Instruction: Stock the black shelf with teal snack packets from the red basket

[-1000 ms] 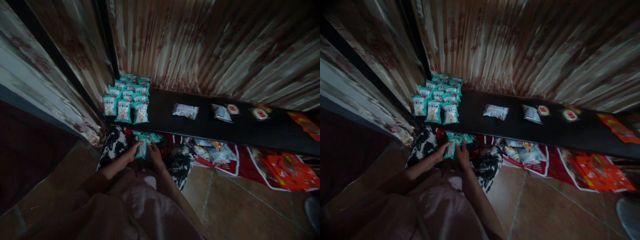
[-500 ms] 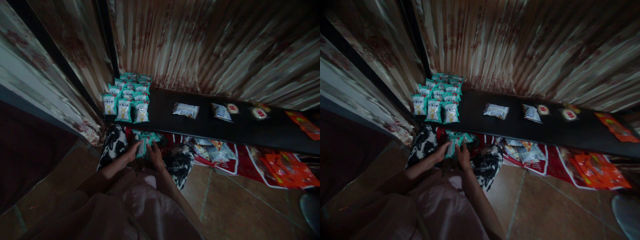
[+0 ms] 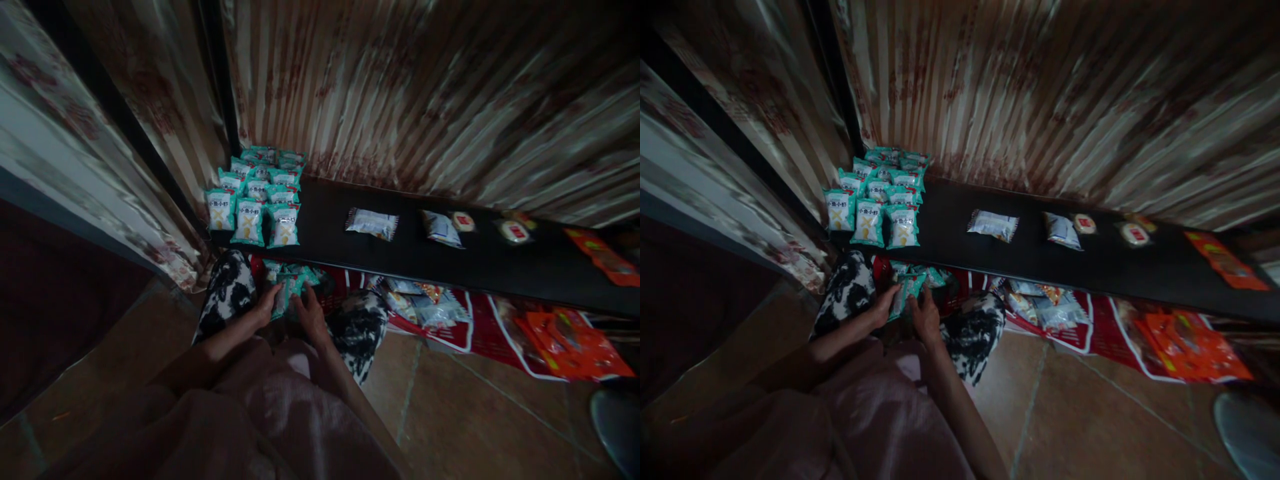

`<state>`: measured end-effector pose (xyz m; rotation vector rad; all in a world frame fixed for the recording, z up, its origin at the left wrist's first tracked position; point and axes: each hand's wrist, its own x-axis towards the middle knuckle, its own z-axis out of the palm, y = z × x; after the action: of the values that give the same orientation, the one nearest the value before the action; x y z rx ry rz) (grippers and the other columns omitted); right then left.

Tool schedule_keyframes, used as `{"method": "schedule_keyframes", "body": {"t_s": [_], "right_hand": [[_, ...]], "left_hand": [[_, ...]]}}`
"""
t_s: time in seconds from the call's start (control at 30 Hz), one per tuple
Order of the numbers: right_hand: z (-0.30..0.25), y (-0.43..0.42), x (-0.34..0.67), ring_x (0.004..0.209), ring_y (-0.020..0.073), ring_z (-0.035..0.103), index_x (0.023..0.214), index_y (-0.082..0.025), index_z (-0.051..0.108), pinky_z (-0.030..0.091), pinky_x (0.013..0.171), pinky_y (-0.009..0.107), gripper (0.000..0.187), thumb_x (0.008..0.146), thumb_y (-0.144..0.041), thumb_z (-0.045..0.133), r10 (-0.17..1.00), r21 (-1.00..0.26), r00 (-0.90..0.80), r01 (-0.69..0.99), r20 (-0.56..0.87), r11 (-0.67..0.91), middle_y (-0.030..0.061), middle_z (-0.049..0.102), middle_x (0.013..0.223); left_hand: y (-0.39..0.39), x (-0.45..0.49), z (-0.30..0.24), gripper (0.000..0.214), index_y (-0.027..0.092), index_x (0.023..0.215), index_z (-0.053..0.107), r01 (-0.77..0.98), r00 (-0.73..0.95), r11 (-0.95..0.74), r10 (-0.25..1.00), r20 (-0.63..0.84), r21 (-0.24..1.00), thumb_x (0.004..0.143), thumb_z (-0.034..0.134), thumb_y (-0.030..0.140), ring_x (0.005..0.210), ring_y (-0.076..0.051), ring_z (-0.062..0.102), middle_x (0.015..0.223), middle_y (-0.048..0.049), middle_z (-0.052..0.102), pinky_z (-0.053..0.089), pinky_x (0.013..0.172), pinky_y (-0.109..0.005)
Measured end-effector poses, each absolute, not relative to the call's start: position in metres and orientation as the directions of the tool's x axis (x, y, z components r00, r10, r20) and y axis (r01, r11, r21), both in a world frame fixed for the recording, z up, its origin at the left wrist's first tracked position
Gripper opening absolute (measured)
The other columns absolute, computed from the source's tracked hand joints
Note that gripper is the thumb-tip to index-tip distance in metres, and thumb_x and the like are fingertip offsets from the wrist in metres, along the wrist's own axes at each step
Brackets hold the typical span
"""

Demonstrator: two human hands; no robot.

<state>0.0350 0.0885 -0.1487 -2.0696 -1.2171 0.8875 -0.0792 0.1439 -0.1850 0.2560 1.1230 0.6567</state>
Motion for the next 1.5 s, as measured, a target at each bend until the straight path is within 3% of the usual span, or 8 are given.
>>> {"method": "schedule_keyframes", "body": {"t_s": [0.1, 0.23, 0.47, 0.7, 0.93, 1.13, 1.33, 1.5], "right_hand": [[-0.151, 0.087, 0.034, 0.110, 0.0254, 0.060, 0.136, -0.017, 0.040, 0.046, 0.090, 0.037, 0.054, 0.087, -0.040, 0.044, 0.910, -0.731, 0.350, 0.559, -0.221, -0.392, 0.0135, 0.062, 0.120], [-0.154, 0.085, 0.036, 0.116, 0.0245, 0.055, 0.133, -0.013, 0.044, 0.043, 0.096, 0.039, 0.051, 0.087, -0.035, 0.042, 0.951, -0.719, 0.306, 0.650, -0.049, -0.246, 0.0151, 0.057, 0.126], [-0.145, 0.088, 0.042, 0.102, 0.0248, 0.057, 0.113, -0.015, 0.061, 0.047, 0.089, 0.039, 0.035, 0.081, -0.023, 0.048, 0.955, -0.621, 0.280, 0.767, 0.095, -0.164, 0.0132, 0.063, 0.107], [-0.141, 0.092, 0.047, 0.089, 0.0197, 0.063, 0.105, -0.017, 0.065, 0.049, 0.082, 0.030, 0.033, 0.081, -0.018, 0.044, 0.962, -0.662, 0.274, 0.723, 0.010, -0.199, 0.0095, 0.065, 0.097], [-0.144, 0.095, 0.061, 0.096, 0.0227, 0.064, 0.105, -0.017, 0.065, 0.047, 0.085, 0.031, 0.040, 0.085, -0.042, 0.041, 0.952, -0.747, 0.286, 0.608, -0.110, -0.269, 0.0110, 0.068, 0.103], [-0.130, 0.093, 0.067, 0.091, 0.0240, 0.065, 0.105, -0.021, 0.064, 0.046, 0.078, 0.031, 0.049, 0.084, -0.055, 0.035, 0.919, -0.781, 0.311, 0.500, -0.242, -0.375, 0.0066, 0.070, 0.096], [-0.119, 0.092, 0.070, 0.084, 0.0235, 0.064, 0.103, -0.019, 0.064, 0.045, 0.074, 0.031, 0.057, 0.083, -0.063, 0.034, 0.904, -0.831, 0.306, 0.383, -0.298, -0.403, 0.0062, 0.070, 0.085], [-0.116, 0.090, 0.071, 0.091, 0.0234, 0.062, 0.099, -0.019, 0.066, 0.044, 0.081, 0.032, 0.059, 0.080, -0.068, 0.038, 0.895, -0.883, 0.297, 0.236, -0.333, -0.406, 0.0066, 0.070, 0.094]], "left_hand": [[0.142, -0.081, -0.184, 0.037, 0.016, 0.096, 0.065, -0.361, 0.253, 0.788, 0.597, -0.761, 0.498, 0.073, 0.065, 0.045, 0.072, -0.017, 0.067, 0.072, -0.0026, 0.070, 0.052, 0.068, -0.026], [0.139, -0.081, -0.182, 0.033, 0.016, 0.095, 0.066, -0.364, 0.266, 0.790, 0.596, -0.757, 0.494, 0.076, 0.062, 0.043, 0.074, -0.016, 0.067, 0.076, -0.0035, 0.071, 0.052, 0.069, -0.026], [0.139, -0.078, -0.176, 0.030, 0.016, 0.086, 0.067, -0.314, 0.165, 0.766, 0.625, -0.763, 0.560, 0.072, 0.066, 0.042, 0.079, -0.020, 0.066, 0.082, -0.0064, 0.071, 0.051, 0.071, -0.029], [0.140, -0.079, -0.168, 0.027, 0.020, 0.087, 0.067, -0.175, 0.089, 0.730, 0.680, -0.728, 0.660, 0.070, 0.069, 0.041, 0.093, -0.023, 0.064, 0.086, -0.0071, 0.071, 0.048, 0.078, -0.031], [0.137, -0.080, -0.146, 0.034, 0.019, 0.107, 0.058, -0.005, 0.115, 0.715, 0.695, -0.710, 0.699, 0.082, 0.053, 0.042, 0.100, -0.022, 0.059, 0.114, -0.0086, 0.062, 0.048, 0.067, -0.028], [0.137, -0.078, -0.135, 0.036, 0.017, 0.103, 0.057, -0.015, 0.157, 0.675, 0.731, -0.665, 0.738, 0.081, 0.050, 0.044, 0.084, -0.017, 0.060, 0.099, -0.0068, 0.064, 0.046, 0.064, -0.024], [0.138, -0.074, -0.122, 0.039, 0.018, 0.104, 0.060, -0.004, 0.123, 0.640, 0.763, -0.635, 0.768, 0.078, 0.053, 0.046, 0.088, -0.016, 0.060, 0.106, -0.0070, 0.063, 0.045, 0.062, -0.021], [0.136, -0.073, -0.107, 0.034, 0.020, 0.103, 0.063, 0.003, 0.167, 0.578, 0.804, -0.571, 0.816, 0.079, 0.052, 0.040, 0.088, -0.015, 0.060, 0.103, -0.0060, 0.065, 0.047, 0.063, -0.020]]}}
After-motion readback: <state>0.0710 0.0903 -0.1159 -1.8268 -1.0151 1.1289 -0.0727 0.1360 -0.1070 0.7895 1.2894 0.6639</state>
